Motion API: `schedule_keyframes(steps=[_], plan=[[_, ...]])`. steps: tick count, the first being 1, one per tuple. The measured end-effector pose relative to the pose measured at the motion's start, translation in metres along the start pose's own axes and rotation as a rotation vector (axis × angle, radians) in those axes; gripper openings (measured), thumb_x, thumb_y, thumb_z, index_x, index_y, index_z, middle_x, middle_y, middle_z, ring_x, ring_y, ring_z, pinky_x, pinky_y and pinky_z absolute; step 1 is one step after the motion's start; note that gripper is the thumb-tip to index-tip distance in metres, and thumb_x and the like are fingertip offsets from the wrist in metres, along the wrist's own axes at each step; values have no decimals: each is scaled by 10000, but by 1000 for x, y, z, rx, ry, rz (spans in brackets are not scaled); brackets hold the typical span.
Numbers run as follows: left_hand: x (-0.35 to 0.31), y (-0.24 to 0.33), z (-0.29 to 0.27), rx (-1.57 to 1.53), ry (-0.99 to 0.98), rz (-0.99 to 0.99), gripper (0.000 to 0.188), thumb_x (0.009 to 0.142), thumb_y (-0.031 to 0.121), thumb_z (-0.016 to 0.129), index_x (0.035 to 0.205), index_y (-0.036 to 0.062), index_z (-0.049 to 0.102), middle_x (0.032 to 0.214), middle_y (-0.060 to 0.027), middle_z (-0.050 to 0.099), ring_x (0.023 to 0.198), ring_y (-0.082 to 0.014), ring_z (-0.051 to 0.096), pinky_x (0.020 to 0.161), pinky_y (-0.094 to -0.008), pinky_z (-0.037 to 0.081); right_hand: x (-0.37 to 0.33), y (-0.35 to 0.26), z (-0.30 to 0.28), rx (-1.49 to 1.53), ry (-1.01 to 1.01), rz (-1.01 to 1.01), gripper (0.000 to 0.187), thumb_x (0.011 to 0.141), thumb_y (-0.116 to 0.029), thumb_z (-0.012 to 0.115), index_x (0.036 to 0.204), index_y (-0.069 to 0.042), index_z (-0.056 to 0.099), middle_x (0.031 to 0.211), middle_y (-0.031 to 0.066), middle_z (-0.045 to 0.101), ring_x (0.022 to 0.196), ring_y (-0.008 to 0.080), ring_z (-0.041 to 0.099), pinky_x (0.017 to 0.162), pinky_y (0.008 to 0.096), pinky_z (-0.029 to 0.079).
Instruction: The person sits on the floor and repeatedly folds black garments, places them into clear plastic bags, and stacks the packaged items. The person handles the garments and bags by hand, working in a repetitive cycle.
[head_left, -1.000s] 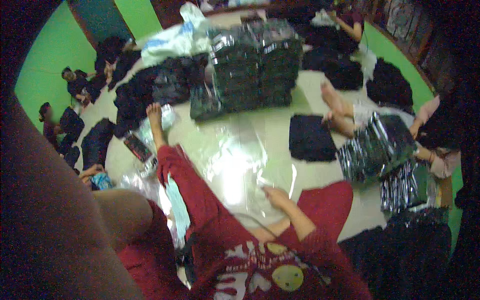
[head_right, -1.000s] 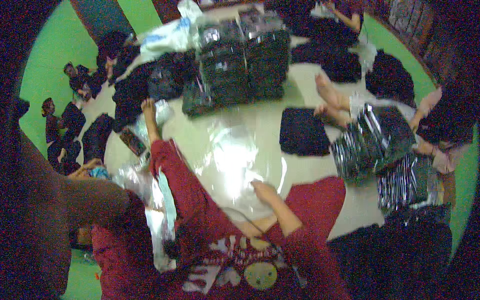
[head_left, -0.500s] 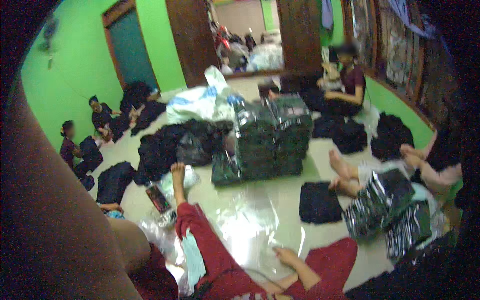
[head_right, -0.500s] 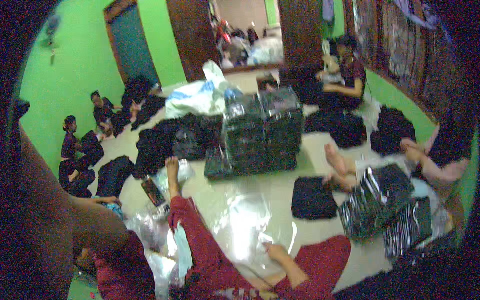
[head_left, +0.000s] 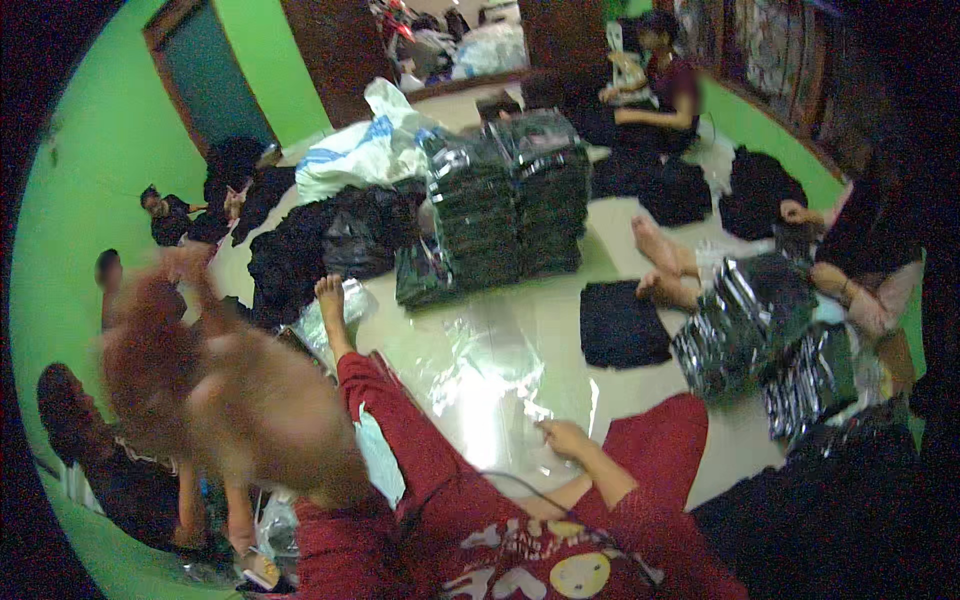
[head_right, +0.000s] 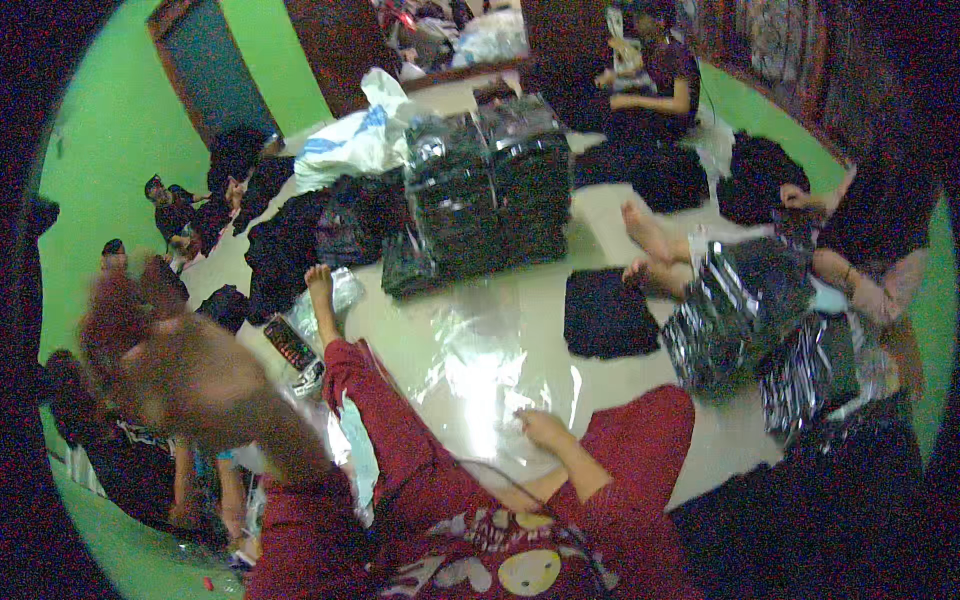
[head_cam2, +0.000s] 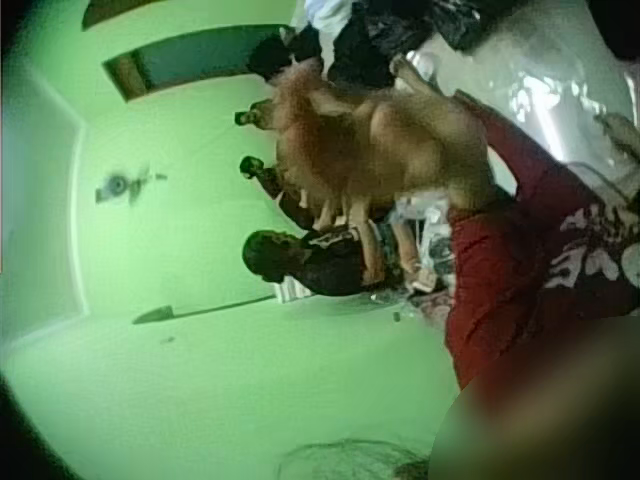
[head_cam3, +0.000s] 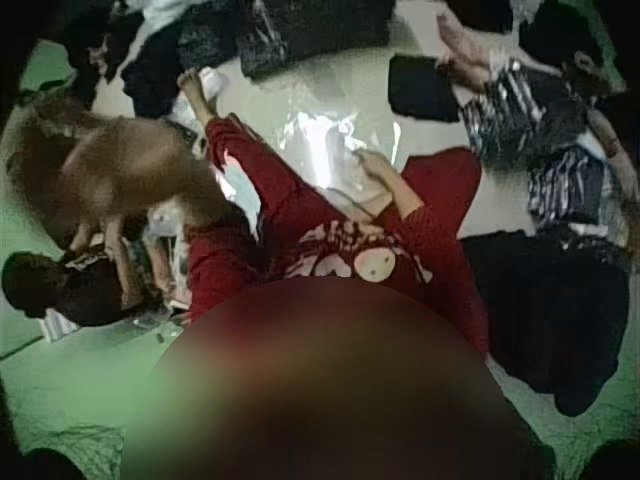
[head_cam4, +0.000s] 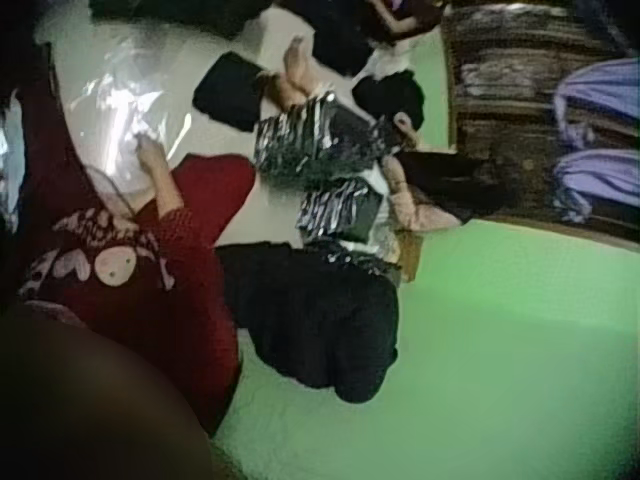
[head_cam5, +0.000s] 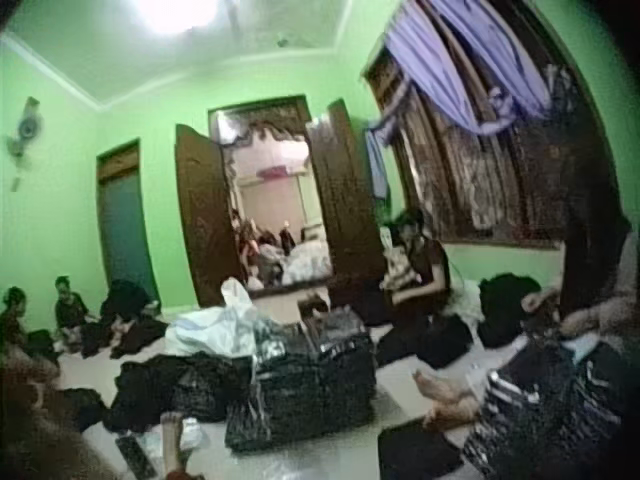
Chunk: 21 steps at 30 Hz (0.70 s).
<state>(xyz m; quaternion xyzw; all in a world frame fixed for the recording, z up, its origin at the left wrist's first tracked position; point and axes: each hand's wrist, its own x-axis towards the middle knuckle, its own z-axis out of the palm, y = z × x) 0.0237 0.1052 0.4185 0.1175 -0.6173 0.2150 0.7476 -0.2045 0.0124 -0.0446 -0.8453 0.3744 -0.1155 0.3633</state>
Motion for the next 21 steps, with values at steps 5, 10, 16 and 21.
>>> schedule_keyframes(steps=[5,10,16,21], plan=[[-195,-67,39,198,-277,-912,107,824,54,520,920,7,523,884,-64,530,845,-143,518,751,-243,413,-4,-5,-4,-50,41,-3,401,719,-103,513,1120,-97,530,859,127,613,787,298,586,682,391,455],[-368,-78,85,-158,-658,-1732,149,816,16,476,942,14,554,814,-60,589,707,-132,575,616,-247,461,-1,-12,-8,-94,-62,108,400,730,-116,494,1128,-104,522,913,151,610,817,320,586,706,410,460],[-451,-102,134,-268,-542,-2103,209,823,23,408,977,30,548,901,-55,595,759,-140,585,650,-272,482,3,-16,-7,-136,-70,91,386,736,-141,473,1115,-98,523,883,199,601,783,351,586,681,432,466],[-488,-120,170,235,-777,-1538,211,729,84,502,879,-17,611,824,-198,625,784,-281,614,743,-342,467,5,-20,-5,-216,-110,-30,240,819,-118,403,1001,-39,537,875,171,592,811,327,577,674,429,466]])
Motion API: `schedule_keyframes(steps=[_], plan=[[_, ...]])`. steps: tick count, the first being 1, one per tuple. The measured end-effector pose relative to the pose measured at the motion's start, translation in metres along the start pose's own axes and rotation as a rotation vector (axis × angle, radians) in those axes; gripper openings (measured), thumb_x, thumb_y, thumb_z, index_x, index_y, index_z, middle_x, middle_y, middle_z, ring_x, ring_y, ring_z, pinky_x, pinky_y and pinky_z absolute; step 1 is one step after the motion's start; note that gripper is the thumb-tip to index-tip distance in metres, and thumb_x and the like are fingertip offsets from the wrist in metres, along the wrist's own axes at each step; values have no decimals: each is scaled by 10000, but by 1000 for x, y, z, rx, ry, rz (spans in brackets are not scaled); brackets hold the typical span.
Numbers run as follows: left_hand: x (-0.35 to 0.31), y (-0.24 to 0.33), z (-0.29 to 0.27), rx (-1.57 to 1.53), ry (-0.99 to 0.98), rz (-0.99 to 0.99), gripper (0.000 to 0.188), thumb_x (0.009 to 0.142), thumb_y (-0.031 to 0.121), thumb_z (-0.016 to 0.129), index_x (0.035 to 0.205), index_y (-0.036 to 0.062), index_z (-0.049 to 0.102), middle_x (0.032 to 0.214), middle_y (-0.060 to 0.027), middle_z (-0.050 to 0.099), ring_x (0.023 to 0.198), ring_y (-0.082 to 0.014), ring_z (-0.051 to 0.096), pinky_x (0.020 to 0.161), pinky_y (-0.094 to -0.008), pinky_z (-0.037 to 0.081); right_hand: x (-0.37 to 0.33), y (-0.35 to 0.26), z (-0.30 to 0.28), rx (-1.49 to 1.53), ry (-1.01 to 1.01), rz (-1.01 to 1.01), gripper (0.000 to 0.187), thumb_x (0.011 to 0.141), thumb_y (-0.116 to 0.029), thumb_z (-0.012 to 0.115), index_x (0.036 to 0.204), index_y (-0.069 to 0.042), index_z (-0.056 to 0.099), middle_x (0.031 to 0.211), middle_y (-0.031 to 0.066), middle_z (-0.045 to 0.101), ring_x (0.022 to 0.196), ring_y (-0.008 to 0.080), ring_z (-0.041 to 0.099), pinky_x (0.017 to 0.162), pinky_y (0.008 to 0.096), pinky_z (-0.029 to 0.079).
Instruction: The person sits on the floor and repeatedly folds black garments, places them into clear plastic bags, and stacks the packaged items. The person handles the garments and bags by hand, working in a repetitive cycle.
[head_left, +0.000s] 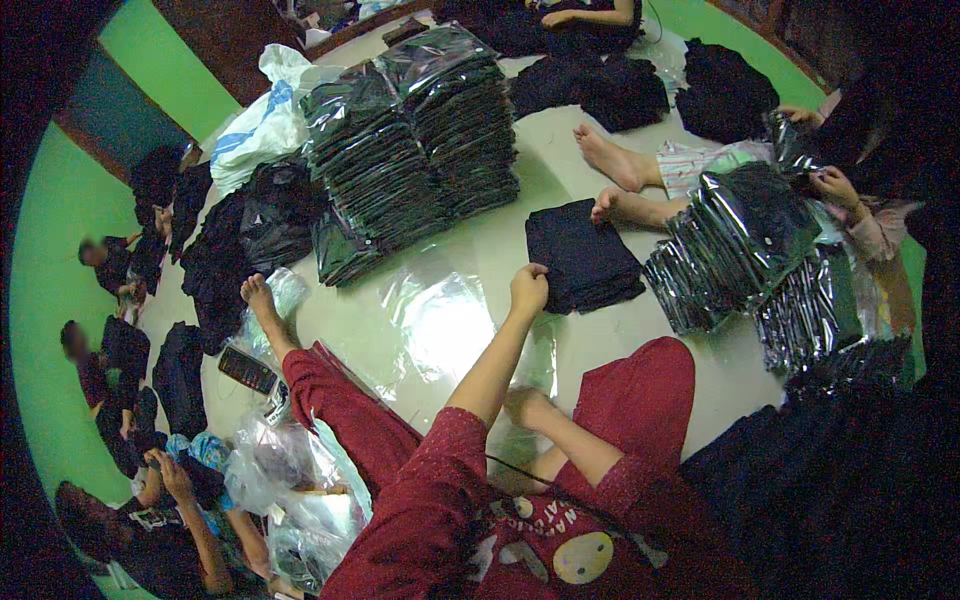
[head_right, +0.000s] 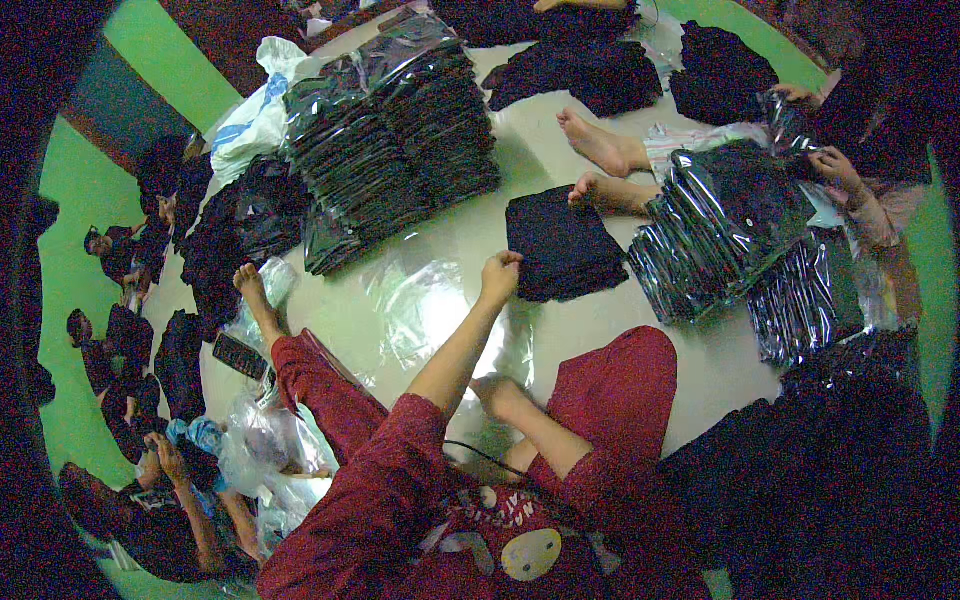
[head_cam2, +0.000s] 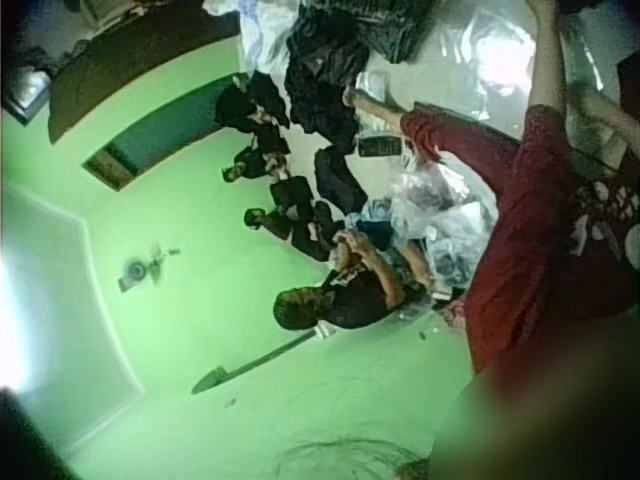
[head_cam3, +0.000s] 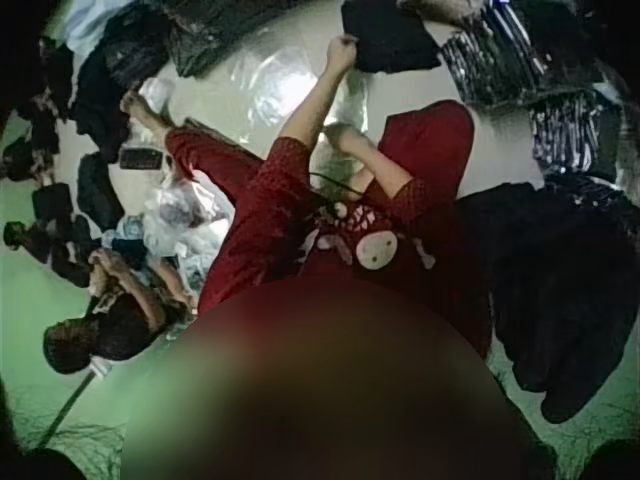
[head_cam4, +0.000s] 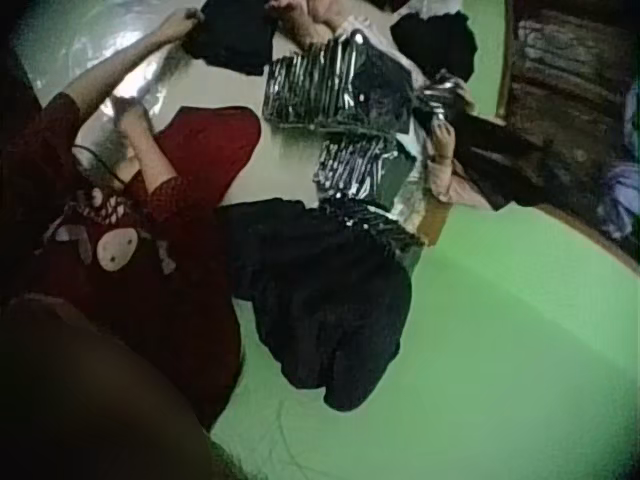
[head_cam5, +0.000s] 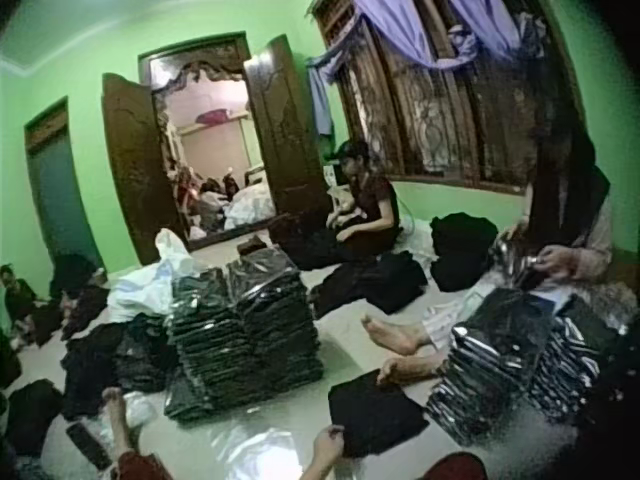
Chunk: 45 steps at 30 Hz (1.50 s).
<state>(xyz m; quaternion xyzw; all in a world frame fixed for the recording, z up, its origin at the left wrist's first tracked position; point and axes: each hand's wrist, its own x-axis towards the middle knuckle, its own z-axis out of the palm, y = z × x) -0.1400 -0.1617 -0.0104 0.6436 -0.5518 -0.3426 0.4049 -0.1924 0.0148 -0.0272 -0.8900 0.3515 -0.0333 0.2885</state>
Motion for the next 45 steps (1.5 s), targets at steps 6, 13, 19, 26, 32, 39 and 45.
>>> schedule_keyframes(steps=[6,13,19,26,32,39,45], plan=[[34,-24,8,90,-34,-320,287,706,228,620,840,-25,603,824,-218,618,812,-317,607,733,-355,462,6,-8,2,-76,-144,-47,251,819,-118,397,1007,-44,548,931,159,596,834,332,582,709,417,468],[44,-14,-1,-235,-144,-353,199,686,177,675,748,21,568,716,-77,588,635,-169,538,593,-300,443,6,-13,22,169,159,-24,200,772,-125,471,938,-61,561,840,134,614,781,284,602,633,405,479],[47,2,12,-427,-75,-517,374,645,246,710,862,-25,570,800,-113,598,725,-187,569,660,-291,456,13,-20,11,72,-265,53,270,849,-209,386,992,-62,562,937,162,609,842,307,599,726,424,466],[48,20,44,56,-55,-205,673,647,251,688,1141,-120,422,1021,-258,567,940,-344,569,838,-344,434,18,-12,36,121,-82,-50,247,826,-193,413,979,-104,585,974,135,616,803,283,613,691,408,483],[33,60,21,-229,-84,-61,633,702,65,594,1241,-99,305,1178,-231,472,1075,-295,483,930,-324,363,13,-12,29,122,-152,40,271,848,-208,387,969,-84,596,947,157,614,803,321,607,694,432,481],[-1,36,-160,-816,-323,-171,567,694,-9,566,1233,22,394,1065,-110,552,904,-206,568,777,-316,482,6,-20,-2,210,-40,-7,250,839,-124,376,1029,-78,532,845,186,591,733,348,587,623,437,471],[-12,-69,-213,-125,-220,-393,714,633,-66,529,1304,83,336,1154,-138,514,1007,-257,532,877,-344,427,8,-16,15,224,115,-100,224,729,-17,480,950,-47,496,778,170,597,730,340,597,596,448,462]])
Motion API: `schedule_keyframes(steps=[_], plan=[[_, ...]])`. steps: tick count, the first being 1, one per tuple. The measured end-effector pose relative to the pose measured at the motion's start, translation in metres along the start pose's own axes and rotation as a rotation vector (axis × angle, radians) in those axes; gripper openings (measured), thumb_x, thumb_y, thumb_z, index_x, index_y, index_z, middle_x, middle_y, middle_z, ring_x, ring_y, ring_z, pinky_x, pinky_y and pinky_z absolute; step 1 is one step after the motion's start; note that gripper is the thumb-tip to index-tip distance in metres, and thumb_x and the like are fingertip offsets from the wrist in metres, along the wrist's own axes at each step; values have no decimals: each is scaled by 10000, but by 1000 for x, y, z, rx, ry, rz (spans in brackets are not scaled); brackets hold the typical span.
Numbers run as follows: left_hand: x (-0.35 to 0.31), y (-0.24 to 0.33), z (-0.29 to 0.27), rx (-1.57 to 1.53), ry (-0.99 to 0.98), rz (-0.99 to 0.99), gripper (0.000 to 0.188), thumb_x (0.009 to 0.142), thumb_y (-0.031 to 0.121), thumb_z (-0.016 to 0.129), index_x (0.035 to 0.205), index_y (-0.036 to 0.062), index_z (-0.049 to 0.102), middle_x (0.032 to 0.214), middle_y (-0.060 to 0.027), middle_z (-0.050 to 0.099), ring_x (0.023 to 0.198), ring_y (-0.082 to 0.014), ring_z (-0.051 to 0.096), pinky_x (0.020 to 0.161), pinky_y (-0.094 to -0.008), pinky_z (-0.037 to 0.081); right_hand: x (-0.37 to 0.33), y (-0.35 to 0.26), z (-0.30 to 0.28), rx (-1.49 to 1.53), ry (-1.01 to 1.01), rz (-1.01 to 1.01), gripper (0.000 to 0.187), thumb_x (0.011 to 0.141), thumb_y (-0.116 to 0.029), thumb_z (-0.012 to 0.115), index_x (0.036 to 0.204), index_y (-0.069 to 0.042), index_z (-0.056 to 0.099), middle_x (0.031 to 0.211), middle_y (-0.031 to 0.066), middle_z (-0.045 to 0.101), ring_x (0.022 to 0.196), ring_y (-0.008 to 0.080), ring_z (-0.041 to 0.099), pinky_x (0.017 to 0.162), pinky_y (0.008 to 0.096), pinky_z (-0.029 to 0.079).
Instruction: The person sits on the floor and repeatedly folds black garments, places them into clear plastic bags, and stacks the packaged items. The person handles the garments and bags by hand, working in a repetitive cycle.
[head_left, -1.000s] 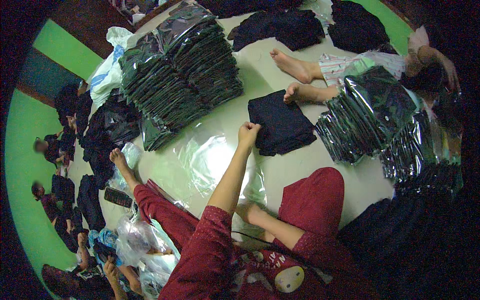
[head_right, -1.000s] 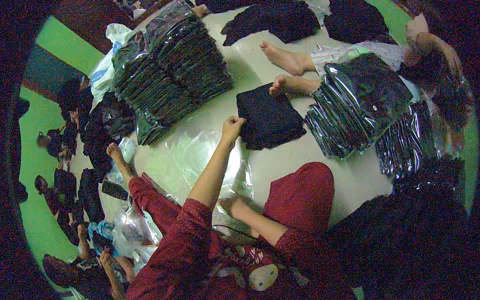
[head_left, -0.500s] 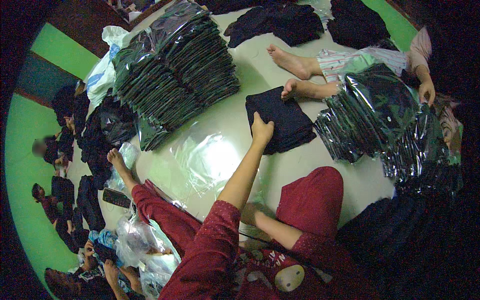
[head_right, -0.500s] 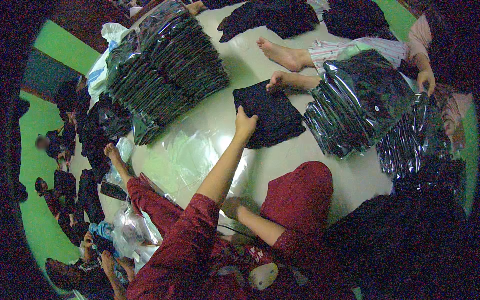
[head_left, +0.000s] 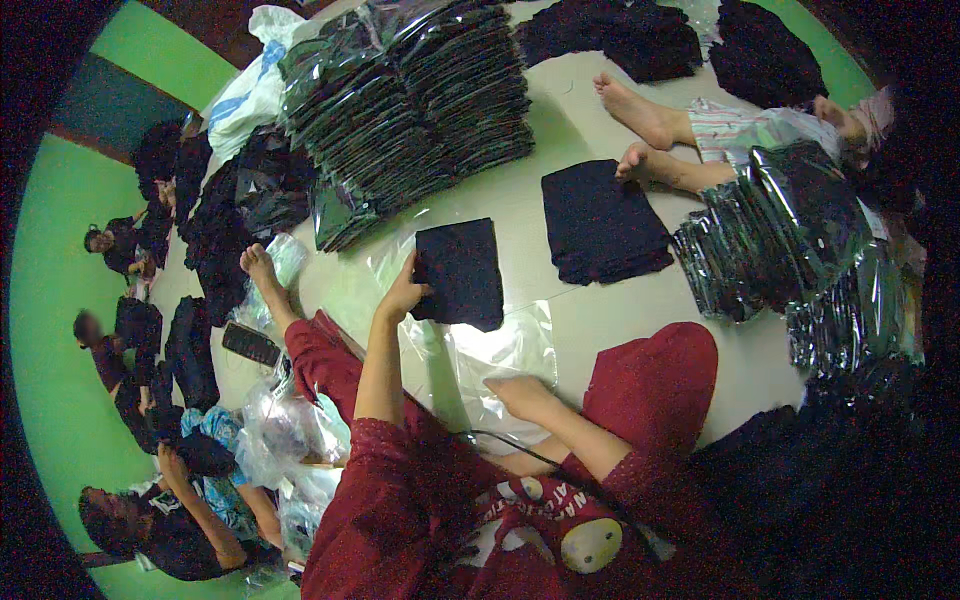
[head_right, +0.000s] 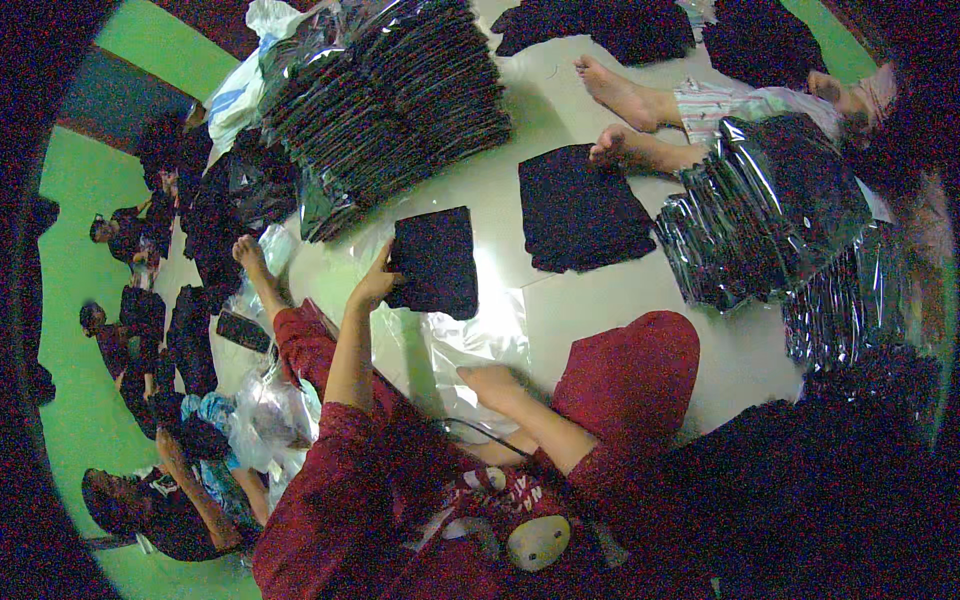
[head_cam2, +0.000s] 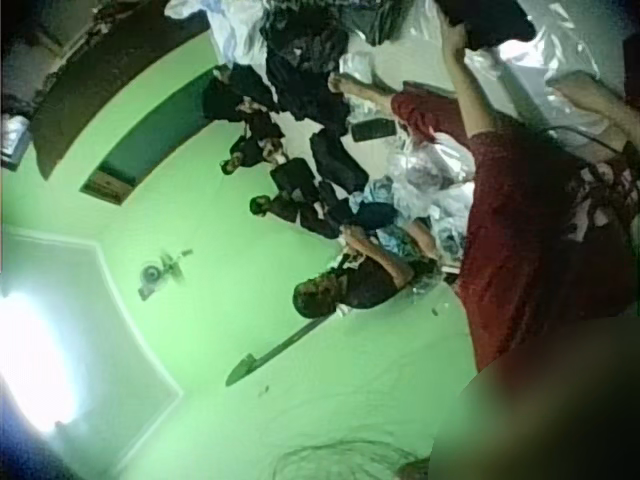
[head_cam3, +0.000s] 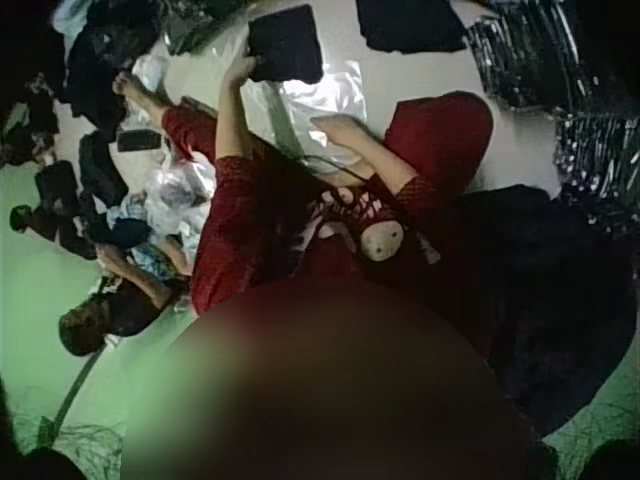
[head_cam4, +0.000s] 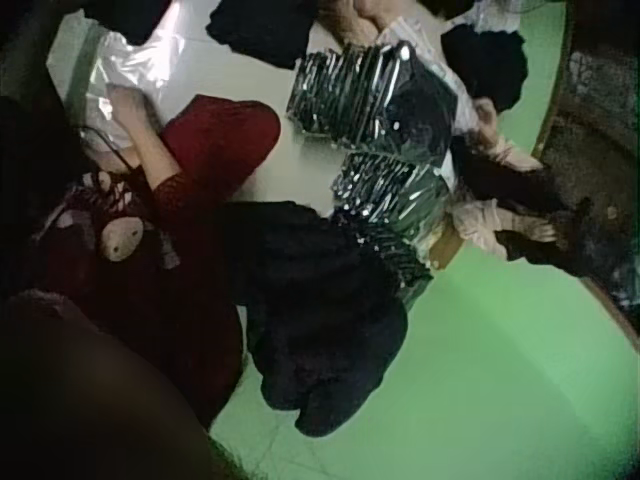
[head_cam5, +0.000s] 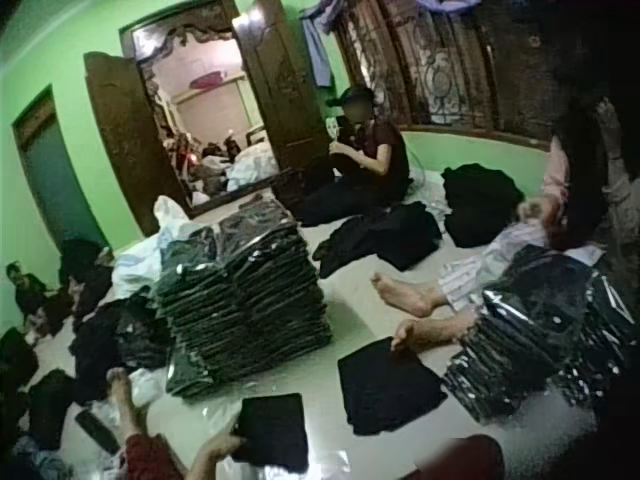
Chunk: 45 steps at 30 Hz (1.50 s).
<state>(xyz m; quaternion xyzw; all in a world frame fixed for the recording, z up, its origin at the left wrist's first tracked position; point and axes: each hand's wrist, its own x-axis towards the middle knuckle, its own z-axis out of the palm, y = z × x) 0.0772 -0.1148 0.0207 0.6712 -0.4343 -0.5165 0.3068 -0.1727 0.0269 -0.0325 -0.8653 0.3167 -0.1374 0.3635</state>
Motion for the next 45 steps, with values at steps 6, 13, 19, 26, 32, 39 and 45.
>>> schedule_keyframes(steps=[6,13,19,26,32,39,45], plan=[[-18,6,42,879,278,211,407,641,-33,519,1038,44,565,1137,-218,493,926,-376,547,841,-384,444,0,0,-5,-28,-129,84,360,788,-66,406,1134,-68,505,871,205,599,783,337,592,669,436,465],[-50,9,121,1052,412,202,645,683,316,674,1192,-3,437,1364,-243,189,1241,-408,234,857,-550,378,1,0,-8,-115,-190,80,306,767,-100,491,1071,-65,504,772,169,598,723,331,589,606,442,458],[-36,0,97,865,400,349,424,671,111,599,1066,-18,521,1283,-261,339,1094,-398,435,830,-444,443,0,-3,-14,-78,-203,111,321,768,-105,475,1087,-78,499,793,175,600,759,335,592,642,448,461],[-74,-5,8,-556,39,-22,433,718,29,481,1146,-35,500,972,-117,587,843,-190,582,765,-302,476,1,0,-15,-45,-226,155,387,768,-125,515,1151,-86,472,913,190,593,839,348,572,721,432,448],[-173,0,-14,-745,-152,58,416,696,-1,497,1108,-58,511,1009,-113,584,826,-181,591,778,-290,476,3,10,-20,-6,-223,204,416,769,-114,504,1180,-92,448,937,203,588,861,348,567,739,422,444],[-263,19,-4,129,-415,288,406,687,5,501,1087,-34,552,1009,-115,603,910,-193,562,838,-289,418,7,18,-38,318,-136,252,414,758,-95,490,1170,-78,455,856,165,605,802,308,585,720,369,453],[-276,12,40,249,-604,341,471,665,-1,463,1131,8,535,1034,-167,591,942,-214,563,866,-297,408,-1,6,-58,345,-46,148,438,770,-9,424,1203,-80,433,835,105,607,764,203,576,724,305,444]])
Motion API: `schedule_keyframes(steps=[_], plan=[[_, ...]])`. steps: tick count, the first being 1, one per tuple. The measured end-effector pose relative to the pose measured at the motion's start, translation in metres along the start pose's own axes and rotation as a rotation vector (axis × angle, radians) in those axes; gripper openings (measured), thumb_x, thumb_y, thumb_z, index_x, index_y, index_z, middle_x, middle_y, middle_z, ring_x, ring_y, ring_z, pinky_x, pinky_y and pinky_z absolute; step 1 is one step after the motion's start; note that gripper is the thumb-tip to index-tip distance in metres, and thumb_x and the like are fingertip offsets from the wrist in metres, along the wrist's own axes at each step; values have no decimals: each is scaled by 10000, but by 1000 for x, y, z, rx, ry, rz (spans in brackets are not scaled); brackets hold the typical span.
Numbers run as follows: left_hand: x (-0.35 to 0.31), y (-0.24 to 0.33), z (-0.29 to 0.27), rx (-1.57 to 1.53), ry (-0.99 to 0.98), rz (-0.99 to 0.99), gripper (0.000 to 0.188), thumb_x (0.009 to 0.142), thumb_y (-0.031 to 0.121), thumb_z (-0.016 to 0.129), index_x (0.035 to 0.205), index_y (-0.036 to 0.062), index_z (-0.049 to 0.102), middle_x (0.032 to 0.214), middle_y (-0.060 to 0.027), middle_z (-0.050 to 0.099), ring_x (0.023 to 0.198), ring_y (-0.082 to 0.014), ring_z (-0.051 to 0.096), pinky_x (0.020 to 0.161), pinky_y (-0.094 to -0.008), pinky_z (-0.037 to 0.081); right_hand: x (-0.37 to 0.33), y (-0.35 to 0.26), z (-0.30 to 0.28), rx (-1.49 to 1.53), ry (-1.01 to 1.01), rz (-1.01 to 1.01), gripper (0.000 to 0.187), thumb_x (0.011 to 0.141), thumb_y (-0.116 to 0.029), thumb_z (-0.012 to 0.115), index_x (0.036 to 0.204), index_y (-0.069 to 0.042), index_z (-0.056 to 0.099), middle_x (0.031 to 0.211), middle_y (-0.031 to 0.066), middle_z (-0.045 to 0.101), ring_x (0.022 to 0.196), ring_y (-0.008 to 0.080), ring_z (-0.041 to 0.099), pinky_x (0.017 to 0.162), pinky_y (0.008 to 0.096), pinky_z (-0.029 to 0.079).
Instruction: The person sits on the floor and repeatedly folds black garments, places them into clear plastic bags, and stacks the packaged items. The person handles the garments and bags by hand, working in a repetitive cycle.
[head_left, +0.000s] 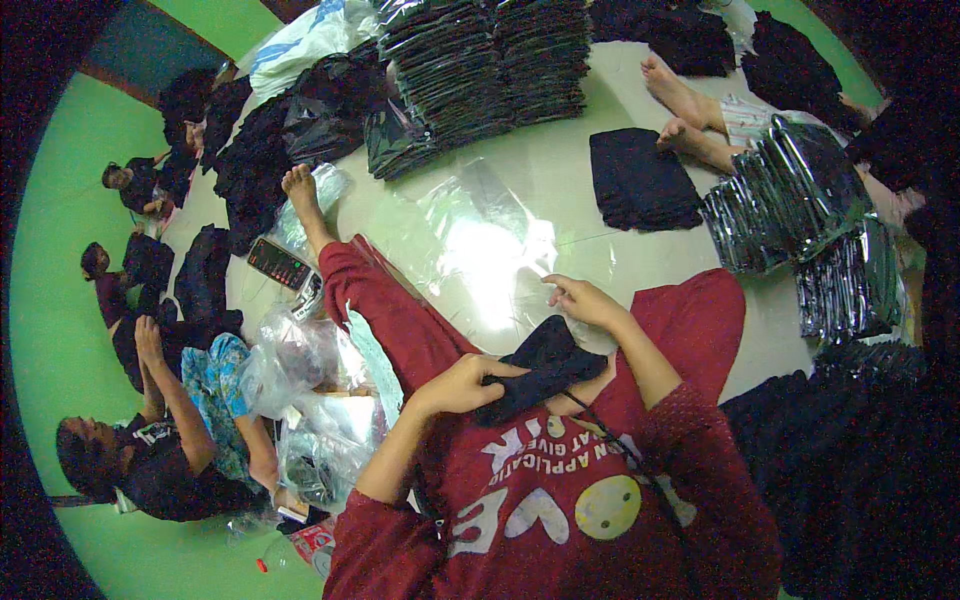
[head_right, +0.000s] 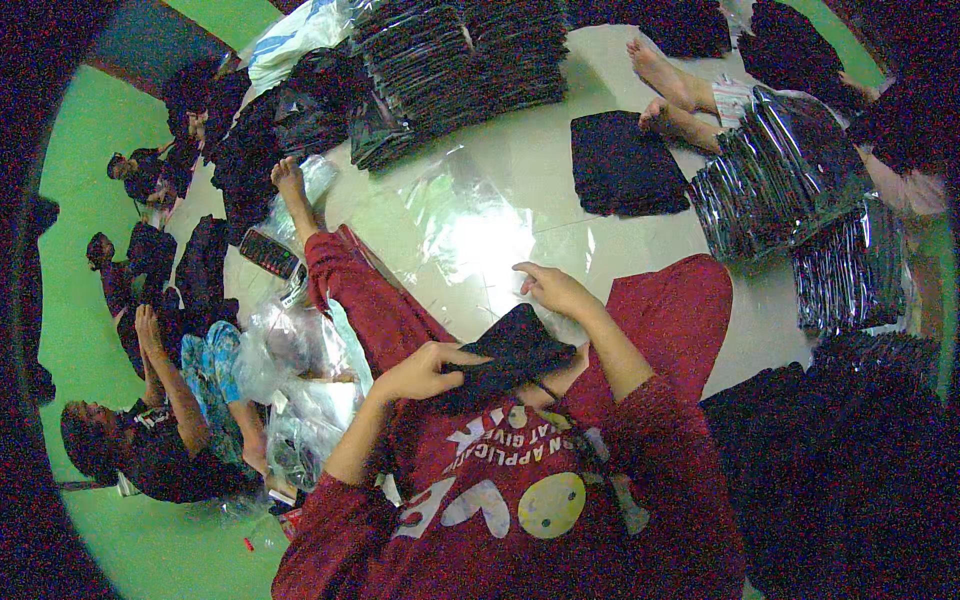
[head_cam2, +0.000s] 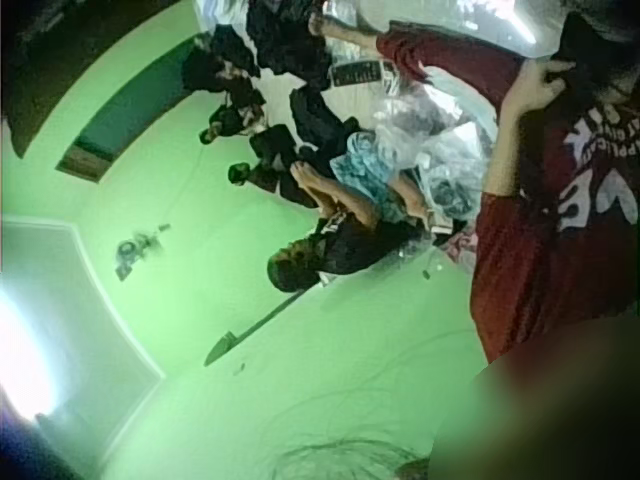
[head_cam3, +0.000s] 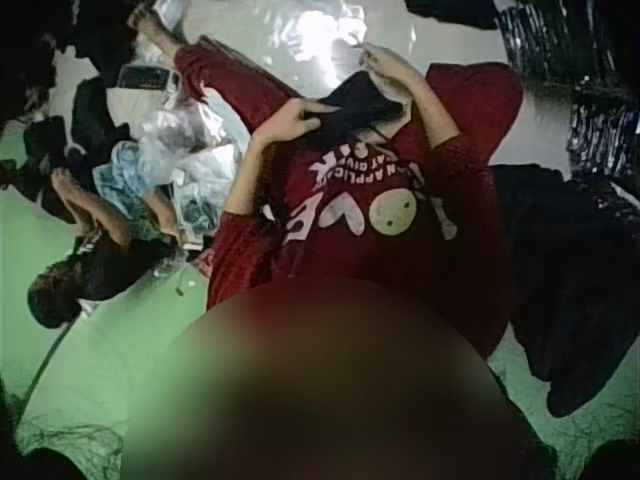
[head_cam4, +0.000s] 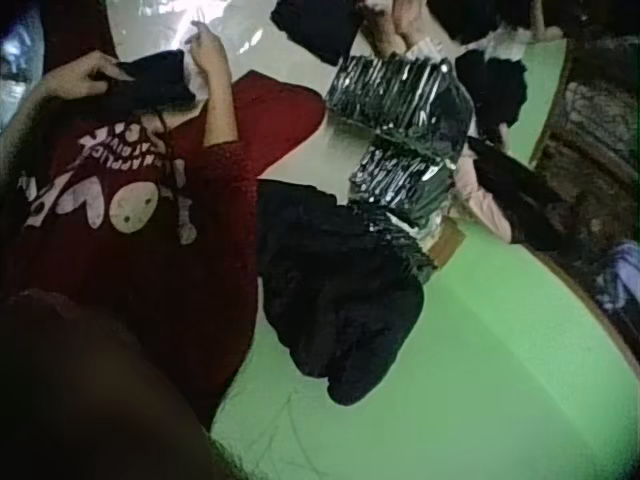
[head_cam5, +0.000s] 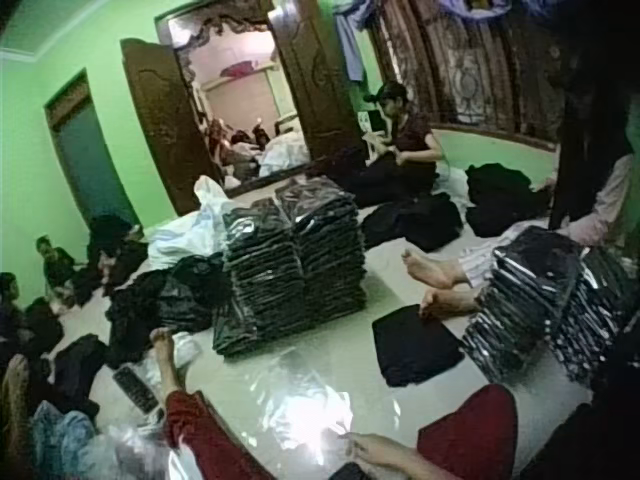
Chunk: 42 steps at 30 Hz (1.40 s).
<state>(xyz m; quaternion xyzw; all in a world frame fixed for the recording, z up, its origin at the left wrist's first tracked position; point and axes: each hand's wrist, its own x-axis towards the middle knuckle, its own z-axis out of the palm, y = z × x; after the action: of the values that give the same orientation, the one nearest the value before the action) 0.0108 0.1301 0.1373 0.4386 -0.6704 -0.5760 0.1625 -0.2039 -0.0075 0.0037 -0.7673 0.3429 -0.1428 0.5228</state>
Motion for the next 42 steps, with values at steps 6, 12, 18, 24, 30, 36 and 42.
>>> schedule_keyframes(steps=[6,12,18,24,30,36,42], plan=[[-6,-29,-5,-389,231,-131,418,702,-24,458,1111,-30,545,1013,-72,604,890,-131,548,815,-256,423,-3,-15,-6,-13,30,-28,433,738,-1,433,1159,-91,476,877,133,616,805,267,590,759,339,451],[-7,-44,5,-386,251,-169,412,700,-8,473,1105,-49,540,1023,-82,600,908,-139,543,833,-261,416,6,-27,-13,45,15,-6,431,739,10,415,1154,-89,480,867,120,624,789,260,591,731,323,453],[-18,-38,-2,-326,272,-160,440,701,-3,486,1138,-16,527,1003,-88,601,903,-153,545,822,-270,418,14,-35,-12,20,25,-39,439,735,9,402,1155,-90,481,865,123,629,794,282,595,726,355,447],[-22,-21,-16,-78,74,-81,456,680,-1,495,1135,-11,531,1079,-147,564,994,-203,522,878,-291,383,16,-30,1,-97,-5,-69,441,729,5,405,1152,-95,478,879,128,621,823,299,586,735,384,453],[-33,-26,-31,-265,134,-108,431,689,-6,508,1118,-12,544,1026,-87,597,934,-172,548,847,-273,408,7,-20,9,-147,-89,-39,411,751,-25,412,1150,-103,473,920,136,608,849,303,582,742,390,458],[-26,-53,-12,-877,426,-158,437,679,-52,517,1116,-42,537,994,-78,602,855,-127,564,781,-242,440,8,-20,15,-334,-93,6,418,743,-52,415,1157,-36,463,964,197,585,889,349,564,756,417,454],[-17,-48,18,-441,464,-127,420,706,-30,498,1125,-38,527,1024,-91,592,884,-152,552,804,-264,429,7,-10,11,-245,-21,-14,427,740,-46,438,1163,-95,470,950,198,589,897,343,566,757,410,451]])
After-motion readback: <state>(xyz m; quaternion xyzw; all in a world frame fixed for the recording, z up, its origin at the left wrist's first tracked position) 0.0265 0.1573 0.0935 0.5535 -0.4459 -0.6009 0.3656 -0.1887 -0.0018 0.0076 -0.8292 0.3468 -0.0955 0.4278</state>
